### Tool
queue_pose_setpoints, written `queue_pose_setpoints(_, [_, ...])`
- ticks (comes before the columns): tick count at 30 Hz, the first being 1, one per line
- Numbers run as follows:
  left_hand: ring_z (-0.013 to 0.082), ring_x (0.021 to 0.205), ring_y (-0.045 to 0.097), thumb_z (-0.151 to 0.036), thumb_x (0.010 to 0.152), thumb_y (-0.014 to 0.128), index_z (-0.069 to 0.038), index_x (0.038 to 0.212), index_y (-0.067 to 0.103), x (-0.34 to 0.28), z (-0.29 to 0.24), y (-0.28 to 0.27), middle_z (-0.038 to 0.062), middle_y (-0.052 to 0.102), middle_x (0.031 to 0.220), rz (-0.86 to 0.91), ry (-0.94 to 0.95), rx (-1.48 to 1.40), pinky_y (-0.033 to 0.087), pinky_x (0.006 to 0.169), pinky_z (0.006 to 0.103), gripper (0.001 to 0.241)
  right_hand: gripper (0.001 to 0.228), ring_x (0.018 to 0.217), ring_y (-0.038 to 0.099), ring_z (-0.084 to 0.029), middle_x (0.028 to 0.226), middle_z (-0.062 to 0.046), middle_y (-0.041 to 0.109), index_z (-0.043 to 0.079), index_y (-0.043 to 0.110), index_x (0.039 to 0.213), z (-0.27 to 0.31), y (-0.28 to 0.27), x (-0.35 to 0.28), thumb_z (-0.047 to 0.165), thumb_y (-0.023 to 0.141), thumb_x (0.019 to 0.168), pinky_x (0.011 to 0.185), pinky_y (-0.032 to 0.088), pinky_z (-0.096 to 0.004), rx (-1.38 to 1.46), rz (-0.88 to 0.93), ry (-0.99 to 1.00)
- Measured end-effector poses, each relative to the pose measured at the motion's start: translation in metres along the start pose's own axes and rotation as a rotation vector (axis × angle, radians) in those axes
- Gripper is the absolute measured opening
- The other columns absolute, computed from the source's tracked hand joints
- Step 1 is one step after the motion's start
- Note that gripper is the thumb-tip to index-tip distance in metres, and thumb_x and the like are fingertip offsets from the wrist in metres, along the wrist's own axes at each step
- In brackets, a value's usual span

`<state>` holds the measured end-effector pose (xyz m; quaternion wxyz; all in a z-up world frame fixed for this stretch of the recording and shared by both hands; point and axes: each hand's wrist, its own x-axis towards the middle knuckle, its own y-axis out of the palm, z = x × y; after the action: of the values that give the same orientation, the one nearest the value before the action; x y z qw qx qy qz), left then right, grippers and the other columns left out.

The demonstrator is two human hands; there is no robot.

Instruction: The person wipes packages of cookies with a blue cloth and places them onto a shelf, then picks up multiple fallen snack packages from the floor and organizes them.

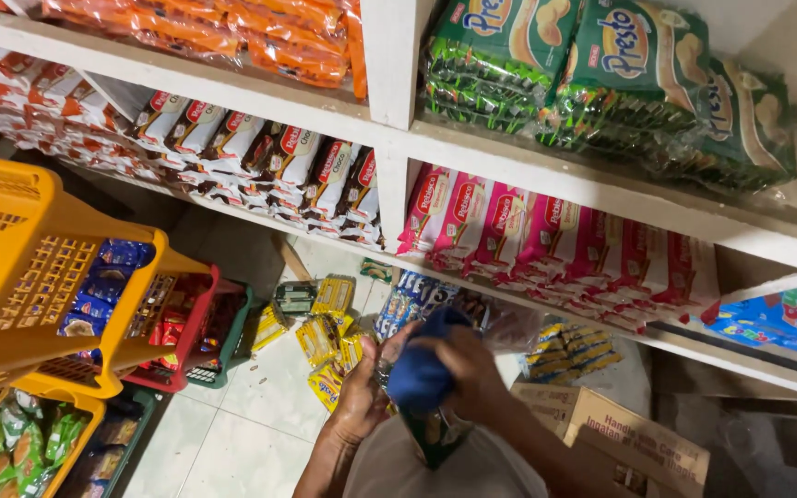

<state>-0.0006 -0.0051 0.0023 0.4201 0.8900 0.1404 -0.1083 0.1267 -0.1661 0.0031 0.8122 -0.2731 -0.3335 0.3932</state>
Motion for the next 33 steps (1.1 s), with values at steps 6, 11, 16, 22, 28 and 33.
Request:
queue_pose_setpoints(6, [0.0250,0.109,0.062,-0.063,0.088,0.040,0.003,0.139,0.064,-0.005,0.004,-0.007,0.019,0.069,0.130,-0.337,-0.138,0.091,0.048,0.099,0.0353,0.086,0.098,0.114,0.054,-0.036,0.118,-0.008,0.065,0.027,0.061,0.137,0.026,0.005,0.002,0.020,0.081,0.041,0.102,0.040,-0.049,0.032,0.234,-0.177])
queue_pose_setpoints(11, [0.0361,0.123,0.063,-0.069,0.085,0.039,0.001,0.144,0.057,-0.004,0.000,-0.005,0.022,0.065,0.140,-0.157,-0.098,-0.064,0.047,0.104,0.0457,0.094,0.065,0.104,0.069,-0.027,0.122,-0.008,0.067,0.017,0.062,0.128,-0.010,-0.006,0.014,0.016,0.087,0.069,0.088,0.057,-0.039,0.190,-0.068,0.111])
queue_pose_setpoints(16, [0.0364,0.129,0.060,-0.071,0.081,0.043,0.004,0.145,0.054,-0.005,-0.013,-0.008,0.021,0.061,0.144,-0.042,-0.116,-0.152,0.045,0.111,0.0473,0.099,0.041,0.090,0.067,-0.021,0.109,-0.013,0.072,-0.001,0.065,0.124,-0.058,-0.021,0.009,0.011,0.072,0.086,0.082,0.056,-0.032,0.883,-0.056,0.600])
queue_pose_setpoints(22, [0.0374,0.116,0.068,-0.079,0.086,0.036,0.005,0.132,0.064,0.004,-0.035,-0.001,0.024,0.070,0.130,-0.063,-0.039,-0.006,0.053,0.101,0.0504,0.100,0.045,0.102,0.069,-0.021,0.113,-0.012,0.074,0.000,0.071,0.114,0.008,-0.062,0.049,-0.002,0.086,0.072,0.091,0.055,-0.039,0.900,-0.053,0.594])
queue_pose_setpoints(28, [0.0420,0.115,0.069,-0.081,0.088,0.035,0.007,0.128,0.067,0.010,-0.044,-0.009,0.030,0.071,0.124,-0.070,0.015,0.041,0.052,0.103,0.0585,0.102,0.044,0.097,0.073,-0.027,0.105,-0.017,0.075,0.003,0.071,0.111,-0.055,-0.008,0.022,0.005,0.088,0.071,0.094,0.058,-0.042,0.919,-0.101,0.688])
queue_pose_setpoints(33, [0.0451,0.117,0.068,-0.077,0.090,0.036,0.006,0.134,0.062,0.018,-0.049,-0.012,0.032,0.068,0.128,-0.084,0.037,-0.042,0.050,0.104,0.0629,0.097,0.041,0.102,0.071,-0.026,0.107,-0.020,0.076,-0.004,0.072,0.108,-0.021,-0.020,0.044,-0.019,0.082,0.070,0.092,0.060,-0.047,1.132,-0.387,0.564])
